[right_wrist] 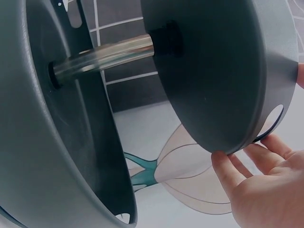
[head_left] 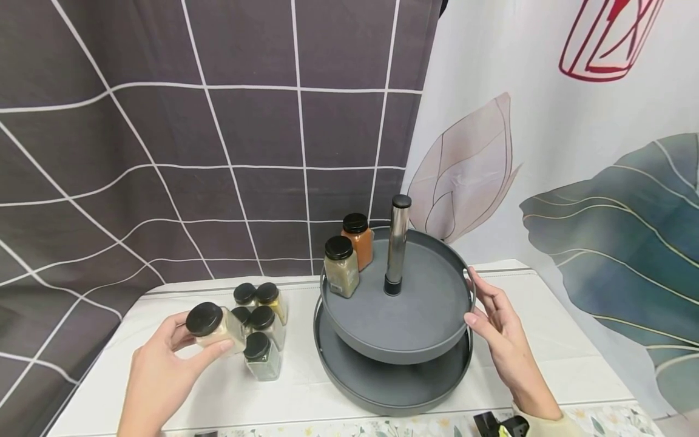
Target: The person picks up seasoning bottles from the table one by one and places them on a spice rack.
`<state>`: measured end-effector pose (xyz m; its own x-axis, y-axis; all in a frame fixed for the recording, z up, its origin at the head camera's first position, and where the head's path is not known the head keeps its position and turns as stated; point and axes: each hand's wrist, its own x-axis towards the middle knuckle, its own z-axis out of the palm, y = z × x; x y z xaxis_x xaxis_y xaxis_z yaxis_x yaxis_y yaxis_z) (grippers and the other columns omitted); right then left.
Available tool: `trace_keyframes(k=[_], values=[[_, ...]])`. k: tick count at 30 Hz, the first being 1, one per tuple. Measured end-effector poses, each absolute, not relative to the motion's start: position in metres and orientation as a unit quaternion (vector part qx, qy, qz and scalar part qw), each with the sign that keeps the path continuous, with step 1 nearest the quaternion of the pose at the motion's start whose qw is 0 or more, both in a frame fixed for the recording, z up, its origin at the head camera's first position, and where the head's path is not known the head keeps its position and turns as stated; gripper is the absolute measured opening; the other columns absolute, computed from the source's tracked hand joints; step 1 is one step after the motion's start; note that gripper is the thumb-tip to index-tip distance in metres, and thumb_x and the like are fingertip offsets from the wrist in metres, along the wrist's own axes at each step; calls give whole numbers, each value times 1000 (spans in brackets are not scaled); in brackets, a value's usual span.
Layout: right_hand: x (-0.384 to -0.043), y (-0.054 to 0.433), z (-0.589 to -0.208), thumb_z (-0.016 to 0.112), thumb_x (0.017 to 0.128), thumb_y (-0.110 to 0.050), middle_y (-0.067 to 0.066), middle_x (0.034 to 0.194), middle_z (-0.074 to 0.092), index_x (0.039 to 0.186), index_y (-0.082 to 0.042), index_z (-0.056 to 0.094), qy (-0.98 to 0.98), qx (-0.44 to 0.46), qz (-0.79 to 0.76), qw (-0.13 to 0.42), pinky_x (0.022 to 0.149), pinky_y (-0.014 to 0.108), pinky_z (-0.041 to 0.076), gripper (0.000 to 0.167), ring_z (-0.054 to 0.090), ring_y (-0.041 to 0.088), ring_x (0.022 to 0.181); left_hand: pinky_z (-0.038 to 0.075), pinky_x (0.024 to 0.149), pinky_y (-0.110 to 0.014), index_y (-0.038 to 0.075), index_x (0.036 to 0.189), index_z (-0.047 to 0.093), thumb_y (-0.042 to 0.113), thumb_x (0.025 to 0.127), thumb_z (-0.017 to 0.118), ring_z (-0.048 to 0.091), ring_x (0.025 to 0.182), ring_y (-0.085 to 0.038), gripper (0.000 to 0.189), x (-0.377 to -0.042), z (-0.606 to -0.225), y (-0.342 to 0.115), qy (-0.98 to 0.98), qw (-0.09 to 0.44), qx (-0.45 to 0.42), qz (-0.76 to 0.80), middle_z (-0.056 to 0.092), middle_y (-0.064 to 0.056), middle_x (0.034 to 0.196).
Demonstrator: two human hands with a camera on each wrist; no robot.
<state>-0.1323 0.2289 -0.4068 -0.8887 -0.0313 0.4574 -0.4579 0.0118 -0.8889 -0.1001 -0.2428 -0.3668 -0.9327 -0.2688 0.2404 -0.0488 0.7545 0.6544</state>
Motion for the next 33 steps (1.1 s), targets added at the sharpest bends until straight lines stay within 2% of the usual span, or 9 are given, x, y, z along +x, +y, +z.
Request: trace_keyframes(k=[2,5,15,20,22,27,33], values=[[-132,229,-407,47,96,13,10,163,30,150,6,32,-695,177,679,158,107,12,34,57,33,11,145,43,79,-34,19,126,62,48,71,89,52,90,16,67,-100,-365,-240,-920,168,86,-342,76,1,108],[-133,229,-407,47,96,13,11,163,29,150,6,32,-695,179,678,159,107,12,34,56,33,12,144,42,79,-33,19,124,63,48,71,90,51,90,17,66,-101,-362,-234,-917,176,85,-348,76,2,107],[-132,229,-408,47,96,13,11,163,30,151,6,32,-696,178,678,158,107,12,34,57,33,13,144,39,83,-31,21,122,65,46,68,92,58,103,-2,65,-104,-351,-211,-902,194,79,-378,76,4,104],[-132,229,-408,47,97,13,10,163,30,151,5,32,-698,178,676,159,107,12,34,57,33,13,145,39,91,-39,18,121,65,43,68,93,63,105,-18,65,-108,-344,-199,-892,199,64,-401,77,0,105],[-132,229,-408,47,97,13,11,163,30,151,5,32,-698,178,675,160,107,12,34,57,33,13,145,39,94,-42,19,119,65,42,68,93,63,102,-14,63,-109,-341,-194,-886,200,62,-414,77,0,104],[-132,229,-407,47,96,13,11,163,30,151,6,32,-697,180,675,159,107,12,34,57,33,13,145,40,93,-38,20,116,66,40,66,95,63,95,-2,61,-111,-336,-182,-877,211,52,-428,77,2,100],[-133,229,-407,47,97,13,11,163,30,151,5,33,-699,177,674,159,107,12,34,57,33,13,144,42,90,-32,18,116,67,34,65,96,66,92,-5,61,-113,-333,-168,-865,241,25,-440,77,3,97]])
